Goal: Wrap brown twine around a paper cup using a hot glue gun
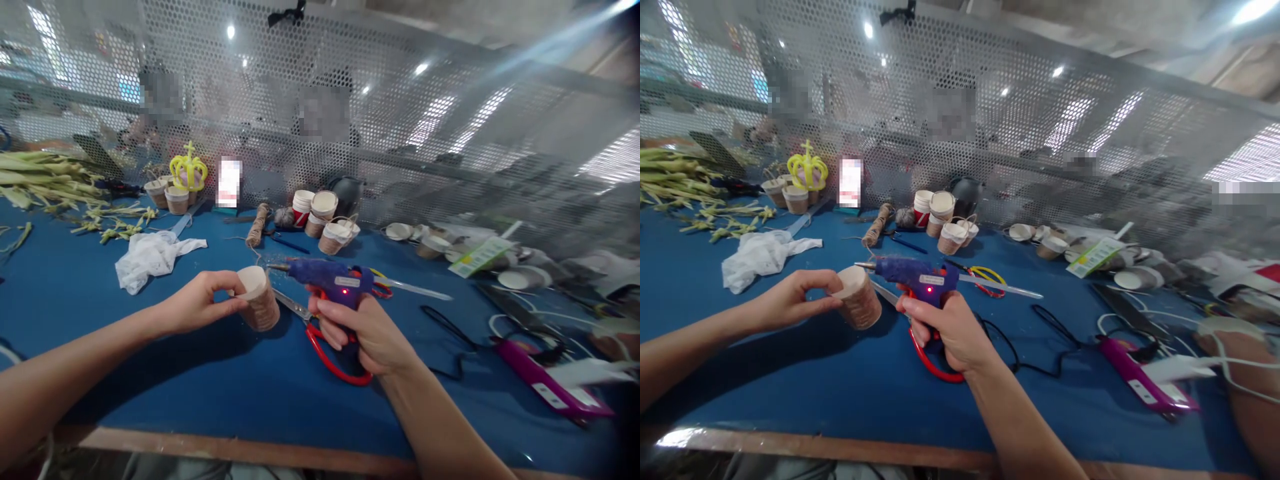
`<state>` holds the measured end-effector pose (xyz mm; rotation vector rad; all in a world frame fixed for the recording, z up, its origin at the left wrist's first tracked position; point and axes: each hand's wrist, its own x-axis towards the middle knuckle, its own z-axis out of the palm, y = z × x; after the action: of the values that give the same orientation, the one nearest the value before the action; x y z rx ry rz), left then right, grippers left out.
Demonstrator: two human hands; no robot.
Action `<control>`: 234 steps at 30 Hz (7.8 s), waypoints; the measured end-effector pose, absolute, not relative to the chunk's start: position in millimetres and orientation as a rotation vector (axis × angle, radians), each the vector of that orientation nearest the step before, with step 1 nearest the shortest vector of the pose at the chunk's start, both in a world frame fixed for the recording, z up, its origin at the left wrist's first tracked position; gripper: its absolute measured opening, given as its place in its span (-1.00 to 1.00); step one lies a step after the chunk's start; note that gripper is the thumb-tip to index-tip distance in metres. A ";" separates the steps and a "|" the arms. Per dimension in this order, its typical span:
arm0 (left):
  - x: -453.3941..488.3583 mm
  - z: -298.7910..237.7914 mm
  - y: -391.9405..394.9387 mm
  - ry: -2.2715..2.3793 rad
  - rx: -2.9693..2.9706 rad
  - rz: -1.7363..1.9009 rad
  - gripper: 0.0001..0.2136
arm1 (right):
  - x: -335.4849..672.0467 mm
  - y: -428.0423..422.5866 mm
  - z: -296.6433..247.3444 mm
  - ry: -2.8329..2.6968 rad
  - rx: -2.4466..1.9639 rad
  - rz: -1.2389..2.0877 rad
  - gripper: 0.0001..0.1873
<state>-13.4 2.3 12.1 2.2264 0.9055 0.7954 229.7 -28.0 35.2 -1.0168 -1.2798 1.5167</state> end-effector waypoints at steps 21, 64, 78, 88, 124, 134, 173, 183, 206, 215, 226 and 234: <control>-11.7 11.2 3.5 1.053 2.077 0.817 -0.78 | 224.3 -40.3 34.2 -1.932 -1.537 0.744 -0.68; -13.2 10.1 4.4 1.055 2.082 0.811 -0.80 | 228.9 -39.0 32.5 -2.271 -1.251 0.181 -0.84; -12.8 9.9 4.6 1.035 2.075 0.809 -0.81 | 214.7 -46.1 43.9 -2.174 -1.294 0.320 -0.84; -13.8 8.6 5.4 0.982 2.082 0.804 -0.81 | 229.5 -42.2 30.3 -2.496 -1.190 -0.022 -0.68; -14.9 9.1 5.7 0.945 2.106 0.797 -0.84 | 240.6 -33.8 23.0 -2.579 -0.867 -0.925 -0.65; -14.1 7.3 6.5 0.996 2.076 0.827 -0.83 | 238.1 -39.8 24.7 -2.583 -0.865 -0.881 -0.70; -12.5 6.6 5.4 0.990 2.115 0.829 -0.88 | 232.6 -43.8 26.3 -2.614 -0.918 -0.751 -0.63; -14.4 8.5 6.1 0.954 2.177 0.793 -0.89 | 238.3 -38.5 26.2 -2.624 -0.923 -0.820 -0.63; -14.2 11.7 5.1 0.915 2.187 0.748 -0.90 | 231.7 -25.9 31.8 -2.096 -1.318 0.411 -0.71; -13.6 12.5 3.1 0.945 2.165 0.807 -0.87 | 250.6 27.7 25.4 -1.418 -1.589 0.842 -0.72; -14.0 20.3 -1.7 0.974 2.163 0.746 -0.85 | 252.1 78.5 -5.0 -1.609 -2.014 0.656 -0.70; -16.1 23.4 -1.6 0.841 1.917 0.694 -0.86 | 221.4 31.4 31.4 -2.037 -1.591 0.447 -0.72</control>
<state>-16.1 -1.6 23.4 1.9174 0.8406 0.6944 221.4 31.4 31.4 -1.5915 -2.0375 0.4466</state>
